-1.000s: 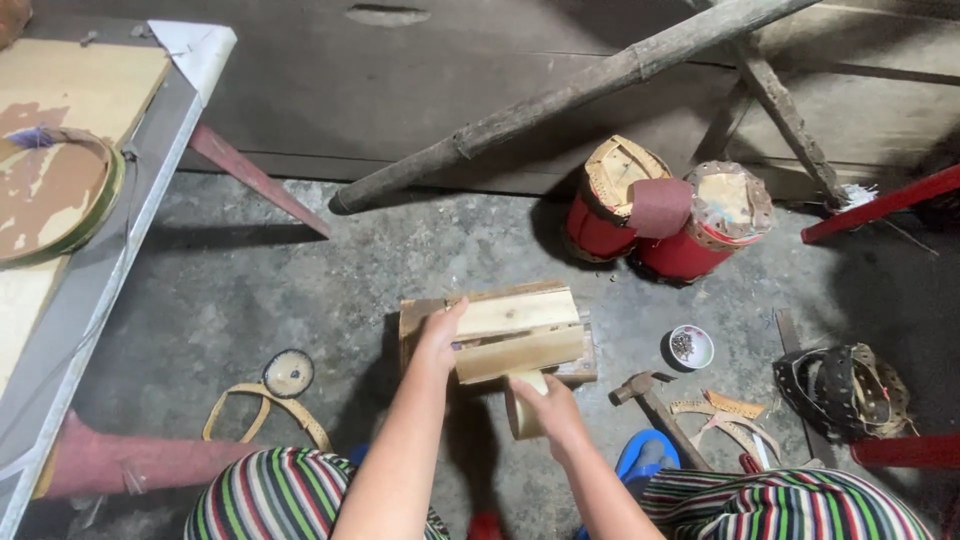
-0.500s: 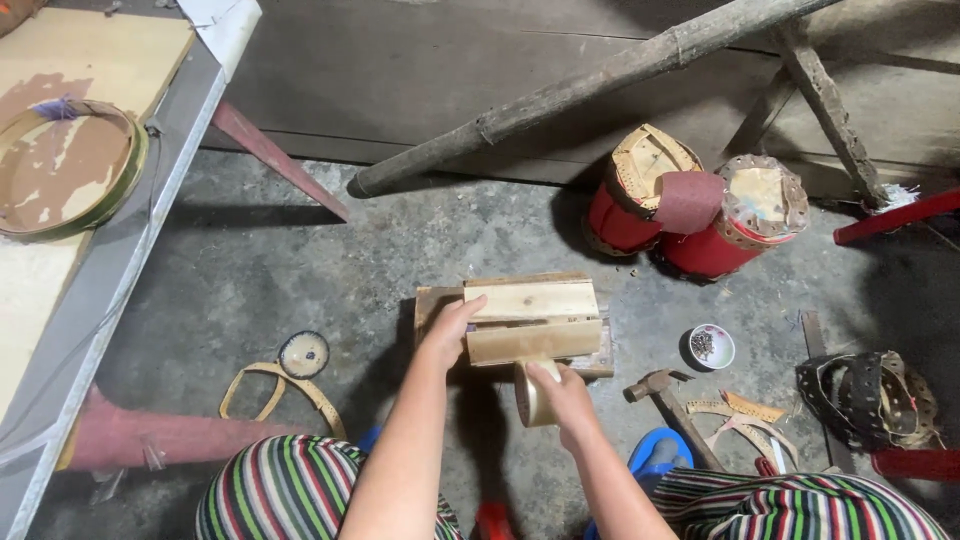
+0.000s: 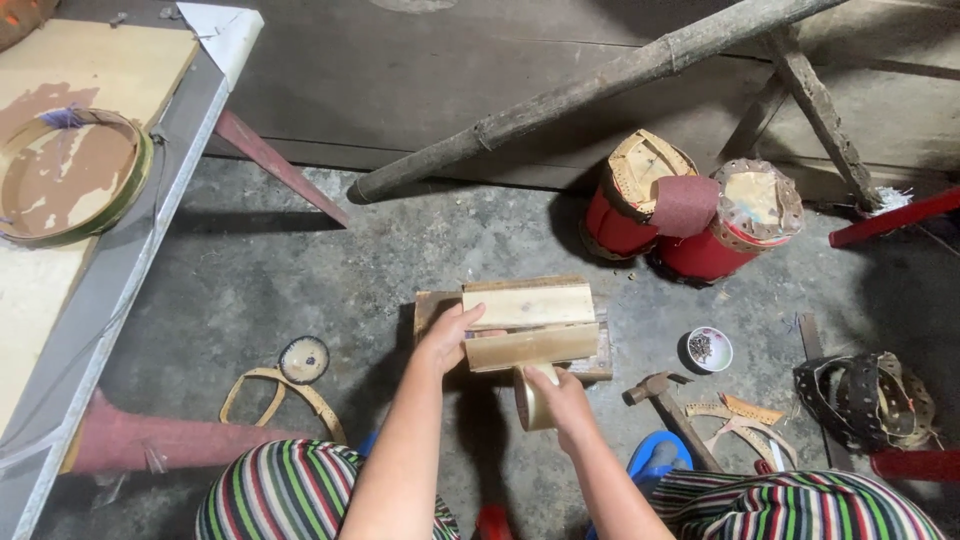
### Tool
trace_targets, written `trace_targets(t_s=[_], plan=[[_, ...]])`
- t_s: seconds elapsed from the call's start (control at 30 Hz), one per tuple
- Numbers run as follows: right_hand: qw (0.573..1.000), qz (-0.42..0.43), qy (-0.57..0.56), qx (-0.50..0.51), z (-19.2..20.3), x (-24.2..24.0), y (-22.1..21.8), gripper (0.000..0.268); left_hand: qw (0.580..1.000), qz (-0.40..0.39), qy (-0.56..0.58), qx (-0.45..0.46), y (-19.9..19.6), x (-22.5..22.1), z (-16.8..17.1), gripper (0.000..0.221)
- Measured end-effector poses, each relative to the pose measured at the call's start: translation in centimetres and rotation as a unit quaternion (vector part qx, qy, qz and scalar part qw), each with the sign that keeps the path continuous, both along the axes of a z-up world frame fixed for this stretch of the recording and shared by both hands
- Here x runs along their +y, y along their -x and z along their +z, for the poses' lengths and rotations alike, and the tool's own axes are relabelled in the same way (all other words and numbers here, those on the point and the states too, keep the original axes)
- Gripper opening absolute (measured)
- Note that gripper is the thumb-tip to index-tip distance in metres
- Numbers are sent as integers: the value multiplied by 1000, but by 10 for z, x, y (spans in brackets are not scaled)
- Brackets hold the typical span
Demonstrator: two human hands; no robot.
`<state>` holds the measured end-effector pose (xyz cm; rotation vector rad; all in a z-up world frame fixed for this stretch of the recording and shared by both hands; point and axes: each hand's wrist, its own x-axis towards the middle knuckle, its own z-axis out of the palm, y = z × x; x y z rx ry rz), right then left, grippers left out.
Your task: A person is wrapping clear adhesive tape around a wooden block, likely as part of an instrument repair or assembly process.
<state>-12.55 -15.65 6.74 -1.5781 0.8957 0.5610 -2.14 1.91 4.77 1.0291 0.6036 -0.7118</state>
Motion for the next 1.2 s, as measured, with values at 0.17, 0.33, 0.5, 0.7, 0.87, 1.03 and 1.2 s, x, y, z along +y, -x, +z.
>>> trace_targets(t_s=[0.17,0.33,0.5,0.7,0.87,1.03,1.2], plan=[[1000,-6,-1,6,0,0,-1,73,1000,19,-19,-6,1,-2,-14,45],[1000,-11,-5,-15,0,0,-3,68,991,-13,-73,-116,13,1,-21,75],[1000,-8,-8,-14,-1,-1,-3,64,986,-24,-161,-38,14,-3,-20,85],[1000,6,13,-2,2,0,-3,71,991,48,-80,-91,13,-7,-39,42],[1000,-2,11,-7,-1,0,-3,65,984,47,-109,-130,13,-9,-53,50],[1000,-25,-5,-9,0,1,-3,72,956,1,-242,-167,16,-14,-74,64],[999,-33,3,-7,-7,0,-4,68,947,41,-255,-191,18,-20,-90,48]])
